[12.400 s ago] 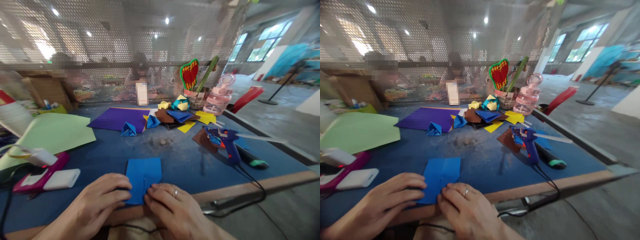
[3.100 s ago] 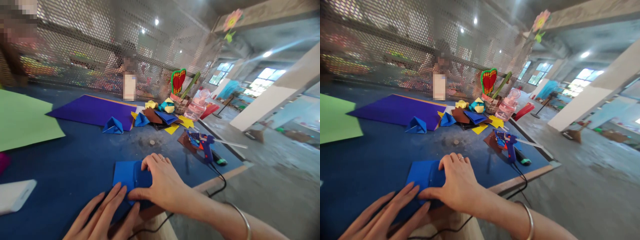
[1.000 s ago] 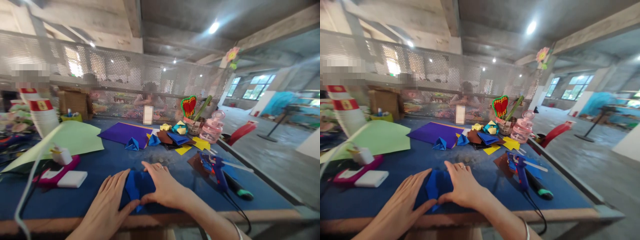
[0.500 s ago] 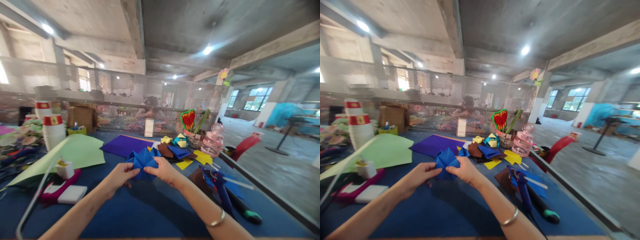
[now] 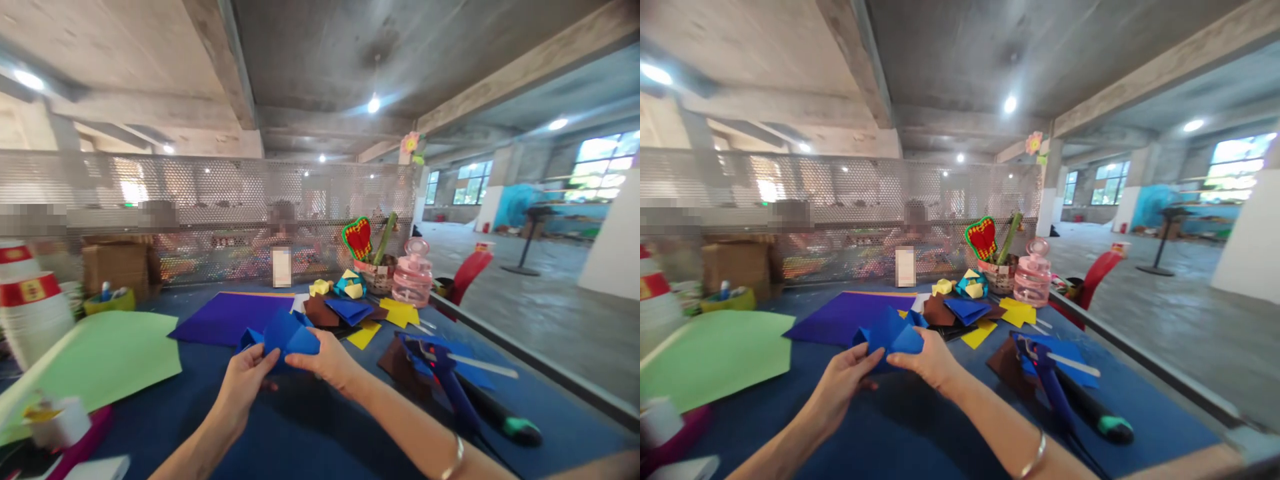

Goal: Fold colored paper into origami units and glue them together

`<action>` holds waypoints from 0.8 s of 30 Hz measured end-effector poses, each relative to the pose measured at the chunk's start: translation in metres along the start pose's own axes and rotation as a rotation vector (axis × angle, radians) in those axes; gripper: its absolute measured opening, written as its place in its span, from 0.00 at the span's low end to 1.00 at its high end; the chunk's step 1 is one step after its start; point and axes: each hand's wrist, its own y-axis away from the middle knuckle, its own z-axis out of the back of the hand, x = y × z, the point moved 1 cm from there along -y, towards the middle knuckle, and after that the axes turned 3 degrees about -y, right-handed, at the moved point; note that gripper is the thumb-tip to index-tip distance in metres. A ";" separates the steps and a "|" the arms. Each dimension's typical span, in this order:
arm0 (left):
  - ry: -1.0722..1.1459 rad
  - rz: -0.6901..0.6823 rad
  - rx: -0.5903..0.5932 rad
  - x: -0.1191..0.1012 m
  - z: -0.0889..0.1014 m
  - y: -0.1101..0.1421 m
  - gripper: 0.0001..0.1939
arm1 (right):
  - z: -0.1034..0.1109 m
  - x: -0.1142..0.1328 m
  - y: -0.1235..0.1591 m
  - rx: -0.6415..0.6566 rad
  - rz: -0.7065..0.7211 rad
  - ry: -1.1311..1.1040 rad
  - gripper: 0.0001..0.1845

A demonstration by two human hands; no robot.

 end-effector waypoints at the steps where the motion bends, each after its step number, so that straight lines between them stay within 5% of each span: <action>1: 0.001 0.016 0.001 0.000 0.000 0.001 0.25 | -0.001 -0.003 0.000 -0.016 0.004 -0.007 0.23; 9: 0.141 0.020 -0.078 0.002 0.002 0.007 0.22 | -0.004 -0.016 -0.003 -0.023 -0.002 -0.002 0.13; 17: 0.142 -0.014 -0.023 0.000 0.002 0.008 0.15 | -0.007 -0.017 -0.001 -0.088 0.041 0.142 0.10; 24: -0.276 -0.137 -0.049 -0.004 0.004 0.009 0.16 | -0.008 -0.010 0.006 -0.105 0.109 0.365 0.09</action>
